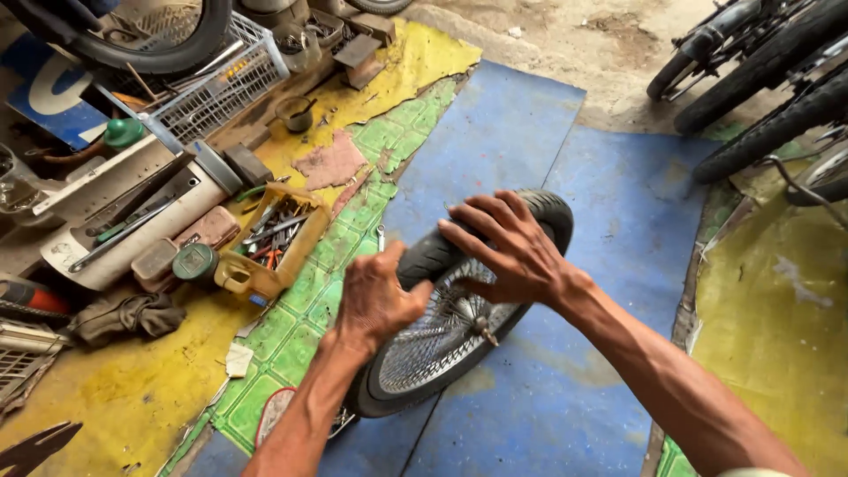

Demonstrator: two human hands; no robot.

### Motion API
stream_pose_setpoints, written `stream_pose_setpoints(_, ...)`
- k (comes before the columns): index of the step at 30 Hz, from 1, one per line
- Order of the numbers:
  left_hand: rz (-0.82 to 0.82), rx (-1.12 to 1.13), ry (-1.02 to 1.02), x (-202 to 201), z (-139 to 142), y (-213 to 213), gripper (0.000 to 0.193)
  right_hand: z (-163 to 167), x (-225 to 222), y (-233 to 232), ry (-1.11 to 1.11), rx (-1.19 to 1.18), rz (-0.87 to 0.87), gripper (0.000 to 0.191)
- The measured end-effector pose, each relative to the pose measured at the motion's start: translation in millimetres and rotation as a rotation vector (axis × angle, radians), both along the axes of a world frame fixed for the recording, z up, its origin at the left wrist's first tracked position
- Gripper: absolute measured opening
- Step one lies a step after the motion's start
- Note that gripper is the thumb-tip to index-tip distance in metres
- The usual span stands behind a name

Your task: The person sits on the floor of a bicycle repair shop working on a spoked wheel. They pick small spoke nipples from a bowl, fit the tire onto the rim by pressing it around the wheel, and use a small wrench to tighten and adjust the spokes.

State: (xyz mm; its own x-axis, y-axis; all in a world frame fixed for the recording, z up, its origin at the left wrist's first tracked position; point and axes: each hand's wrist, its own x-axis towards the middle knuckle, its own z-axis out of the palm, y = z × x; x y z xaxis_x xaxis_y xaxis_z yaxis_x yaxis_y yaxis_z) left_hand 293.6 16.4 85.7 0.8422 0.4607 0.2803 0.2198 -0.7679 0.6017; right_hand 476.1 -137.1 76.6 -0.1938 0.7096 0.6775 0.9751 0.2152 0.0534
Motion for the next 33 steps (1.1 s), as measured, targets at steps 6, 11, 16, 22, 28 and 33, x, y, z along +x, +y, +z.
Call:
stream_pose_setpoints(6,0.05,-0.027,-0.034,-4,-9,8,0.027,-10,-3,19,0.022,0.067,0.01,0.087)
stream_pose_setpoints(11,0.045,-0.031,-0.022,-6,-9,2,0.027,-12,-4,16,0.016,0.103,0.01,0.084)
stream_pose_setpoints(16,0.034,-0.024,-0.018,-2,-10,-4,0.028,-10,-3,11,0.002,0.138,0.008,0.08)
stream_pose_setpoints(22,0.017,0.001,-0.028,1,-13,-4,0.03,-12,-1,10,0.018,0.121,0.006,0.081)
stream_pose_setpoints(28,0.015,-0.034,0.031,-3,-15,-4,0.029,-13,-6,10,0.017,0.113,-0.005,0.081)
stream_pose_setpoints(33,-0.006,-0.024,-0.02,-5,-12,-2,0.031,-13,-6,11,0.013,0.103,-0.018,0.079)
